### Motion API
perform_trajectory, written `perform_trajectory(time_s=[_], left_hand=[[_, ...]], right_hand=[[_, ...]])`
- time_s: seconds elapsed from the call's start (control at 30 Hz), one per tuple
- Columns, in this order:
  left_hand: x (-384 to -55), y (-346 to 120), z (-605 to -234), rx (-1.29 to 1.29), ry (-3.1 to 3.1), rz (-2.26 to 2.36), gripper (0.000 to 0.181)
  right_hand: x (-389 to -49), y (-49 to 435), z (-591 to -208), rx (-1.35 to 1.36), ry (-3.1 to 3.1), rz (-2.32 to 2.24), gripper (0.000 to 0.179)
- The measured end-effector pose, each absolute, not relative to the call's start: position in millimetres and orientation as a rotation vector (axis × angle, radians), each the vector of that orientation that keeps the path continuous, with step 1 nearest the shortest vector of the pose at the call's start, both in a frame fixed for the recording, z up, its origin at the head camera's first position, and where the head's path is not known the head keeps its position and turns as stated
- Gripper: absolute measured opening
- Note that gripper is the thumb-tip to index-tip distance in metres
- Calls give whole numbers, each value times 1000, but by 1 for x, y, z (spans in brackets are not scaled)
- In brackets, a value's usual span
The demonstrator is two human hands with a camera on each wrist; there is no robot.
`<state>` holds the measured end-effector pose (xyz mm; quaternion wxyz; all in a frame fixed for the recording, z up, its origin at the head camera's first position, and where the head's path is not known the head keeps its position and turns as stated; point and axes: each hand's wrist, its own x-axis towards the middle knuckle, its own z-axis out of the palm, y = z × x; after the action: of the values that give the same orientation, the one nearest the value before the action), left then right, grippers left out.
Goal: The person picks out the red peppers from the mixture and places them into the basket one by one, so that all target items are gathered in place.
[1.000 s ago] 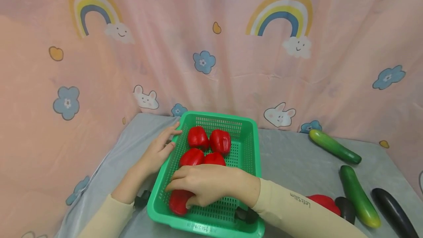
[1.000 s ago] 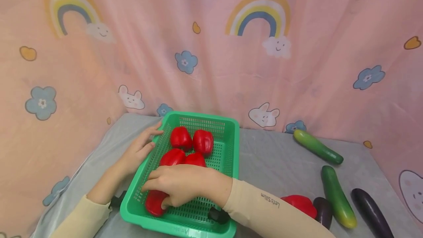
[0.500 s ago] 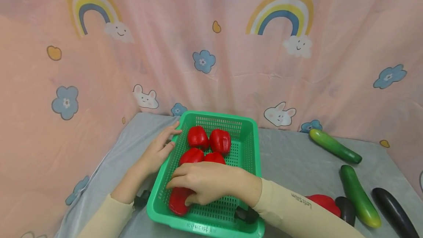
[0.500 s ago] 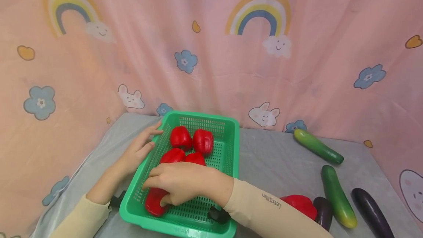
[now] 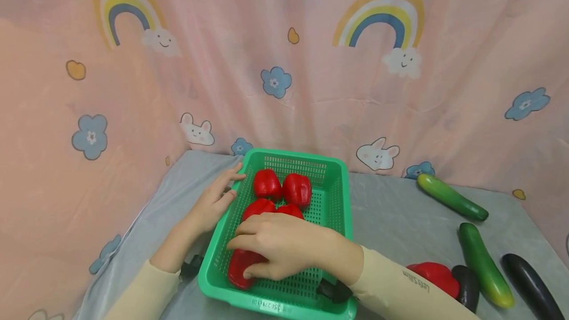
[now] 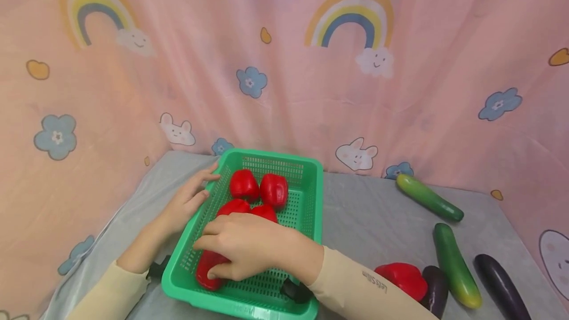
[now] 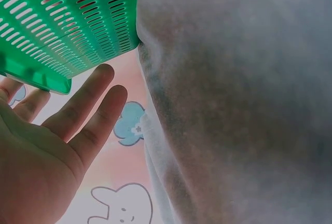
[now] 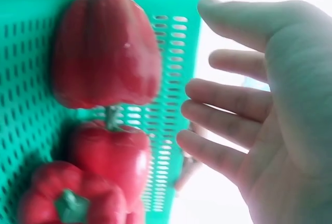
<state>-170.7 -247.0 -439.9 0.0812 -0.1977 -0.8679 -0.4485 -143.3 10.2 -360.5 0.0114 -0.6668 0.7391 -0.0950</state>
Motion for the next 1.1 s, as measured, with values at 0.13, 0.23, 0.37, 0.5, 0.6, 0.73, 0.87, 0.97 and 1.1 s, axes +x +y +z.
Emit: perform_trajectory(time_s=[0.13, 0.23, 0.37, 0.5, 0.6, 0.73, 0.87, 0.97, 1.1], left_hand=[[-171, -246, -440, -595, -2592, -1347, 43], [-171, -246, -440, -599, -2592, -1353, 43], [-171, -246, -441, -608, -2590, -1359, 43], [-170, -245, -439, -601, -2590, -1367, 44], [-170, -246, -439, -602, -2588, -1363, 43], [-170, -245, -438, -604, -2586, -1358, 43], [-170, -245, -438, -606, -2588, -1349, 43], [-171, -245, -439, -607, -2589, -1343, 44], [-170, -245, -439, -604, -2592, -1343, 44]], right_hand=[[-138, 14, -357, -2104, 2345, -304, 52], [-133, 16, -355, -2122, 2360, -320, 51], [-124, 19, -351, -2138, 2384, -365, 50], [-119, 21, -349, -2169, 2408, -404, 49], [-117, 21, -347, -2195, 2423, -413, 48], [-114, 23, -346, -2208, 2444, -406, 46], [-111, 24, -345, -2215, 2460, -404, 45], [-109, 25, -343, -2233, 2465, -411, 44], [-105, 27, -339, -2262, 2464, -413, 44]])
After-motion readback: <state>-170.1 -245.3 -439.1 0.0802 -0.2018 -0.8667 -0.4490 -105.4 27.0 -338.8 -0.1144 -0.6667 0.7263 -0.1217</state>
